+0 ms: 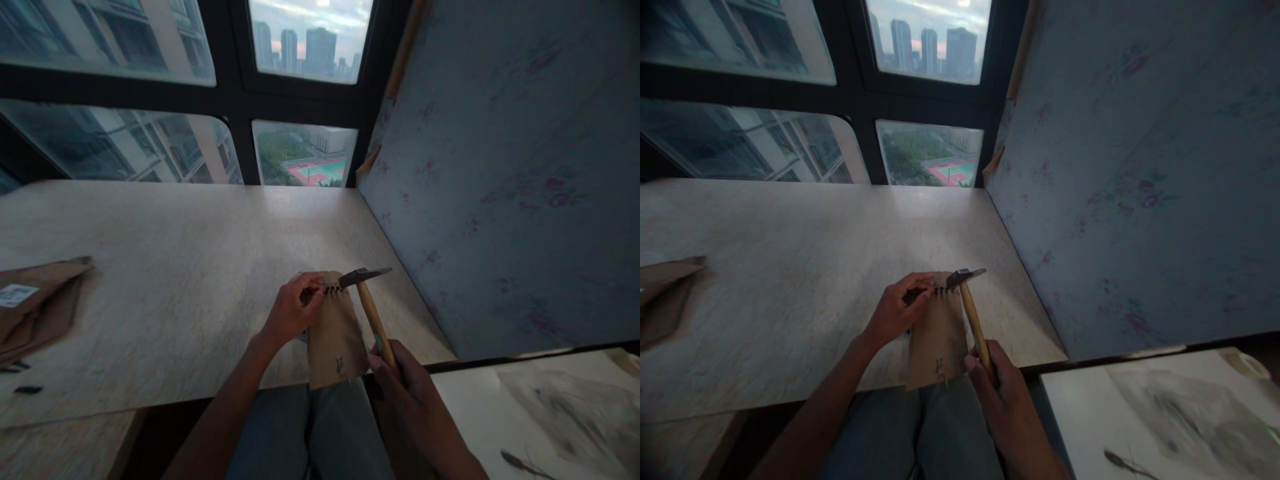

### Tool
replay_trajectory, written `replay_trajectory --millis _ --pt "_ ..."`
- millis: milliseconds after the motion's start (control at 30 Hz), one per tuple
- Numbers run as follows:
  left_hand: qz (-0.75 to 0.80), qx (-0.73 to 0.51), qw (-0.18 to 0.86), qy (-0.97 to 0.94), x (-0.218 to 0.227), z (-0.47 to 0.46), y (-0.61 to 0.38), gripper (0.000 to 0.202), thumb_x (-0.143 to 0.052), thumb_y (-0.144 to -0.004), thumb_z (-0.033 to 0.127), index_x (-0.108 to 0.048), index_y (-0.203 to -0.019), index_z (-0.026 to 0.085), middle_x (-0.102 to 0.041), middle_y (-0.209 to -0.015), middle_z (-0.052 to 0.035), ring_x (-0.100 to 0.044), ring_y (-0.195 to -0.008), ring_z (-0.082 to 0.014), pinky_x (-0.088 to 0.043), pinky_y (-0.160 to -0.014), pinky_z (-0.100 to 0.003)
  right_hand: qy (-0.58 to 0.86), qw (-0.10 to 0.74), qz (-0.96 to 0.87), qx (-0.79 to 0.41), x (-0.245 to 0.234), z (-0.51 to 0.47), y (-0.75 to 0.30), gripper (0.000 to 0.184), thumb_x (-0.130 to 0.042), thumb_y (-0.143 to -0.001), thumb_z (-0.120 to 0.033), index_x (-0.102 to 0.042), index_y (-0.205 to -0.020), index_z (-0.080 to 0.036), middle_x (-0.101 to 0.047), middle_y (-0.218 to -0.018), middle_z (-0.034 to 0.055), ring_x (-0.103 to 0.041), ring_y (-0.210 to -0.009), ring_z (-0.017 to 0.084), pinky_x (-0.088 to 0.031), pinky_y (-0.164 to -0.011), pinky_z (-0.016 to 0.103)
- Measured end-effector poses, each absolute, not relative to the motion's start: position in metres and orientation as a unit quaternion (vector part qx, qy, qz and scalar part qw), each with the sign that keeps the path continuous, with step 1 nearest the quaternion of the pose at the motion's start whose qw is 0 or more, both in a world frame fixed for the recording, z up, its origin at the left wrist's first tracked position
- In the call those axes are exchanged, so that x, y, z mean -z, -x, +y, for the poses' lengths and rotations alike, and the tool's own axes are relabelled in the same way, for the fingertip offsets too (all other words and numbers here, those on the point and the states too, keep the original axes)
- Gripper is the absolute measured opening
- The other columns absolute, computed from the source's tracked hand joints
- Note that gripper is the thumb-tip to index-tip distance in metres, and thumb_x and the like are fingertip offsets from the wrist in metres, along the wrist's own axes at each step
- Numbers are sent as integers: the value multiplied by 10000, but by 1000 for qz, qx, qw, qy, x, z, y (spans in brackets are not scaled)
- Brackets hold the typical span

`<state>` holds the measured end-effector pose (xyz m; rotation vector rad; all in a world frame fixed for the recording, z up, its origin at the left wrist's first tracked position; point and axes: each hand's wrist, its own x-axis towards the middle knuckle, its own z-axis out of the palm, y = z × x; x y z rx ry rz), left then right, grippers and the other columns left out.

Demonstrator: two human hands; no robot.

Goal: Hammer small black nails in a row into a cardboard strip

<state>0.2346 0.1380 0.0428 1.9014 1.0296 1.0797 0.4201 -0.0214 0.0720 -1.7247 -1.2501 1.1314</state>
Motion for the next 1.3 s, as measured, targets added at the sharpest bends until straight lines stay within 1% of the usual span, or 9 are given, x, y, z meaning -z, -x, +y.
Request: replay_trajectory --millis 200,333,467,633,733,867,1033,1200,1300 --pt "392 -420 350 -740 -41 137 -233 323 -579 -853 187 -612 -1175 183 -752 -983 -73 -725 -903 -183 -576 -838 -333 673 369 -469 -437 -77 -23 -419 373 -488 -944 -582 -539 -865 -221 -498 -736 -27 -488 -706 156 -385 -638 239" --pt "392 -407 343 -751 -39 138 -234 377 -626 -832 198 -593 -1208 207 -743 -1018 -72 -724 -916 -188 -582 -851 -355 673 360 -476 -437 -84 -23 -420 381 -480 -947 -589 -528 -853 -223 -500 -733 -26 -482 -695 152 -378 -620 236" --pt "411 -391 350 -746 -38 140 -237 360 -664 -826 199 -609 -1180 221 -739 -1012 -60 -724 -915 -191 -578 -881 -375 656 338 -513 -439 -95 -22 -425 374 -451 -967 -586 -552 -927 -229 -505 -755 -25 -499 -722 156 -393 -649 239" --pt "430 -404 353 -726 -37 141 -239 285 -666 -822 164 -632 -1098 226 -741 -981 -38 -729 -904 -189 -576 -877 -357 636 319 -556 -430 -105 -19 -428 352 -419 -989 -565 -552 -1011 -241 -534 -792 -21 -527 -751 165 -401 -669 251" --pt "434 -405 346 -726 -37 140 -240 293 -656 -818 138 -632 -1097 223 -738 -996 -37 -729 -885 -179 -579 -856 -341 647 277 -568 -427 -101 -14 -426 360 -400 -993 -566 -542 -1015 -236 -557 -788 -15 -537 -744 175 -398 -681 273" --pt "447 -389 326 -737 -39 139 -240 333 -642 -814 122 -628 -1129 227 -736 -977 -34 -719 -903 -184 -580 -840 -339 662 216 -574 -431 -95 -9 -427 379 -395 -986 -574 -542 -954 -226 -575 -764 -6 -548 -730 188 -398 -669 288" --pt "450 -385 336 -732 -40 139 -240 328 -664 -813 148 -625 -1132 211 -737 -916 -33 -720 -881 -186 -579 -833 -333 654 273 -558 -431 -102 -15 -430 373 -434 -967 -583 -544 -948 -227 -586 -807 1 -555 -758 183 -430 -690 273" --pt "438 -405 340 -727 -38 139 -240 322 -654 -828 172 -614 -1142 231 -743 -946 -41 -723 -889 -194 -578 -858 -374 652 308 -541 -433 -105 -14 -430 388 -432 -972 -585 -562 -931 -221 -525 -716 -25 -502 -657 153 -389 -585 248" --pt "431 -414 342 -725 -37 138 -241 316 -653 -829 179 -611 -1138 233 -743 -958 -42 -726 -884 -189 -579 -864 -376 659 322 -526 -430 -99 -14 -431 390 -455 -962 -581 -576 -910 -214 -525 -705 -24 -492 -642 148 -382 -569 243"
